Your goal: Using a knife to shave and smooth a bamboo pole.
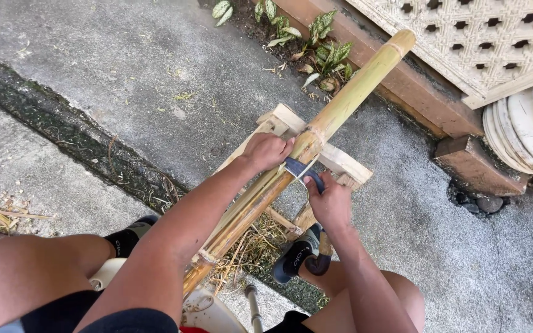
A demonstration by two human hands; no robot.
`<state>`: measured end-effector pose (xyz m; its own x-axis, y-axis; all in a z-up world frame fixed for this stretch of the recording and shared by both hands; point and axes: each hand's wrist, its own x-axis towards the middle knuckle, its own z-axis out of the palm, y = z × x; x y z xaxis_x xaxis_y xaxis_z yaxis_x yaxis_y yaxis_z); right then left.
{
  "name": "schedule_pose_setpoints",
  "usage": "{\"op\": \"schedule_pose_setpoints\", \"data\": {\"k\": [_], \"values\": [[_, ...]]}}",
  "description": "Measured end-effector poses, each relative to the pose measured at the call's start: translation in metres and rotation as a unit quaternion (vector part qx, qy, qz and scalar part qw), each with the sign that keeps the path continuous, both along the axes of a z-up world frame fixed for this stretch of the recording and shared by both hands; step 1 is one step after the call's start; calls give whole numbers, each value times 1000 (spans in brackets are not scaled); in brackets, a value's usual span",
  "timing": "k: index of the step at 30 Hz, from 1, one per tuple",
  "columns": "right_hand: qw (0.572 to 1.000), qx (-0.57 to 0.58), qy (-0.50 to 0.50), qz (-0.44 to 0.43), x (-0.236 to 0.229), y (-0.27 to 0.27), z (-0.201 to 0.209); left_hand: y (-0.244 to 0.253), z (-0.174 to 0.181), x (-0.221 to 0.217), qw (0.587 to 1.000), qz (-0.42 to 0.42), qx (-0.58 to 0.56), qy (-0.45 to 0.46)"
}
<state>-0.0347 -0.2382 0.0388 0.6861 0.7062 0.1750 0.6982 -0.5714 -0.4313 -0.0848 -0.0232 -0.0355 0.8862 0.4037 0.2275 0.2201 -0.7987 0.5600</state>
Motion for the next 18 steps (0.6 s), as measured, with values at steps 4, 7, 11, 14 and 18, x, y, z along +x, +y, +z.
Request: {"op": "schedule_pose_setpoints", "data": {"k": [4, 7, 11, 14, 18], "values": [[1000, 7, -5, 11, -16, -2, 0, -5, -5, -15, 1000, 7, -13, 7], [1000, 18, -12, 8, -22, -3, -1, -6, 0, -19, 999, 30, -33, -13], [999, 32, -19, -6, -18, -4, -12, -7, -4, -16, 999, 39, -7, -25], [1000, 27, -12, -9, -22, -5, -11, -7, -4, -20, 999, 34, -16, -12], [1000, 12, 10, -25, -43, -11, -12, -11, -11, -35, 1000, 23, -16, 6]]}}
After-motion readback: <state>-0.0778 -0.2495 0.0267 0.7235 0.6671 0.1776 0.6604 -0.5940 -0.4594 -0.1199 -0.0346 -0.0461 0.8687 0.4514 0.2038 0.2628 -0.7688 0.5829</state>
